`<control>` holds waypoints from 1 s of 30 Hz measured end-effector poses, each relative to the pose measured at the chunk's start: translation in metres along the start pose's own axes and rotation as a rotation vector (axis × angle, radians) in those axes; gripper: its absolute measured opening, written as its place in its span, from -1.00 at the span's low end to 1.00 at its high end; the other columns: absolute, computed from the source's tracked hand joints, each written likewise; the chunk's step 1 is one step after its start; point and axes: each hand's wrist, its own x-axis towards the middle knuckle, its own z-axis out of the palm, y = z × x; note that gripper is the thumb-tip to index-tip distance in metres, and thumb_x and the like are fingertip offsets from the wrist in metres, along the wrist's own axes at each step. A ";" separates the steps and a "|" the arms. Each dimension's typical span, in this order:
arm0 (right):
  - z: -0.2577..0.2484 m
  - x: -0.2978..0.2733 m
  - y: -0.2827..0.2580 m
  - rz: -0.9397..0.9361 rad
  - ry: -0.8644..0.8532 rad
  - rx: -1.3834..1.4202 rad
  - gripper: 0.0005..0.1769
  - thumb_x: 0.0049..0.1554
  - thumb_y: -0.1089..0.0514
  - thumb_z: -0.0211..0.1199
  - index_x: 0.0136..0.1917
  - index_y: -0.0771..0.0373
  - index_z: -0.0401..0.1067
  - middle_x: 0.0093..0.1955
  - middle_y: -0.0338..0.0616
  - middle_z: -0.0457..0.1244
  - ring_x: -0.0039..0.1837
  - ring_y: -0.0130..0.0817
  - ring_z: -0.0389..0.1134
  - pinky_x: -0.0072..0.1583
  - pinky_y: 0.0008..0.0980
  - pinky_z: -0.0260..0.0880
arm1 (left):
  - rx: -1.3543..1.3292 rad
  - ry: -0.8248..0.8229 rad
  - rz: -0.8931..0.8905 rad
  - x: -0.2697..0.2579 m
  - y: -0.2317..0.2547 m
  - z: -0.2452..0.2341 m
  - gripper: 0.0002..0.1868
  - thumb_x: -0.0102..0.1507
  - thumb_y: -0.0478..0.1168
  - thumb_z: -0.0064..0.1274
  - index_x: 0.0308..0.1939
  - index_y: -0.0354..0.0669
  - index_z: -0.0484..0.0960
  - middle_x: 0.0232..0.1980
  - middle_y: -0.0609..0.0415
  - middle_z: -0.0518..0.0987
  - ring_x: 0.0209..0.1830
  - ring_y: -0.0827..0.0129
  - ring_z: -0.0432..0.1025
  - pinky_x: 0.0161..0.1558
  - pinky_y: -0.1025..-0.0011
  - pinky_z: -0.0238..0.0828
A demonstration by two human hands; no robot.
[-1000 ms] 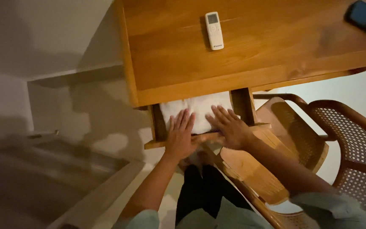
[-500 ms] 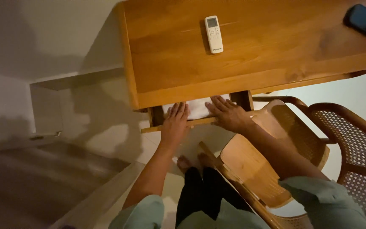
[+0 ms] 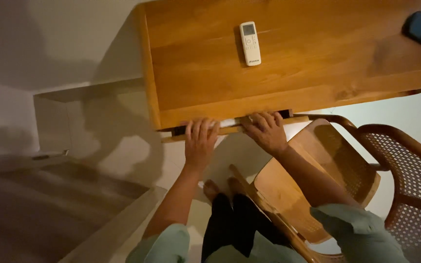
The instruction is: The person picks up a folded cloth from a bed, carries it to a desk, places it inside a drawer, adjusts the desk chair, and repositions a smartphone.
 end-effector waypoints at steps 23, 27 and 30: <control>0.016 0.034 0.006 0.174 -0.231 -0.050 0.00 -0.09 -0.01 0.63 0.57 -0.01 0.33 0.50 -0.03 0.24 0.58 0.03 0.17 0.59 0.14 -0.03 | 0.024 -0.297 -0.166 0.053 -0.003 -0.003 -0.26 0.24 -0.11 0.35 0.49 0.05 0.43 0.55 -0.17 0.36 0.62 -0.05 0.18 0.55 -0.26 -0.10; -0.006 0.018 -0.019 0.261 -0.334 0.110 0.03 0.04 0.13 0.50 0.68 0.03 0.12 0.68 0.07 0.04 0.63 0.13 0.08 0.54 0.25 0.08 | -0.218 -0.248 -0.131 0.029 0.055 0.011 -0.32 0.39 -0.28 0.09 0.59 -0.08 0.27 0.64 -0.31 0.17 0.68 -0.23 -0.01 0.54 -0.35 -0.11; -0.025 -0.057 -0.051 0.350 -0.383 0.222 -0.26 0.14 0.16 0.37 0.57 0.14 0.30 0.59 0.11 0.17 0.60 0.16 0.15 0.54 0.21 0.09 | -0.856 -0.510 -0.567 0.057 0.150 -0.073 -0.51 0.46 -0.31 -0.20 0.47 -0.41 0.31 0.47 -0.52 0.30 0.48 -0.59 0.10 0.39 -0.44 0.15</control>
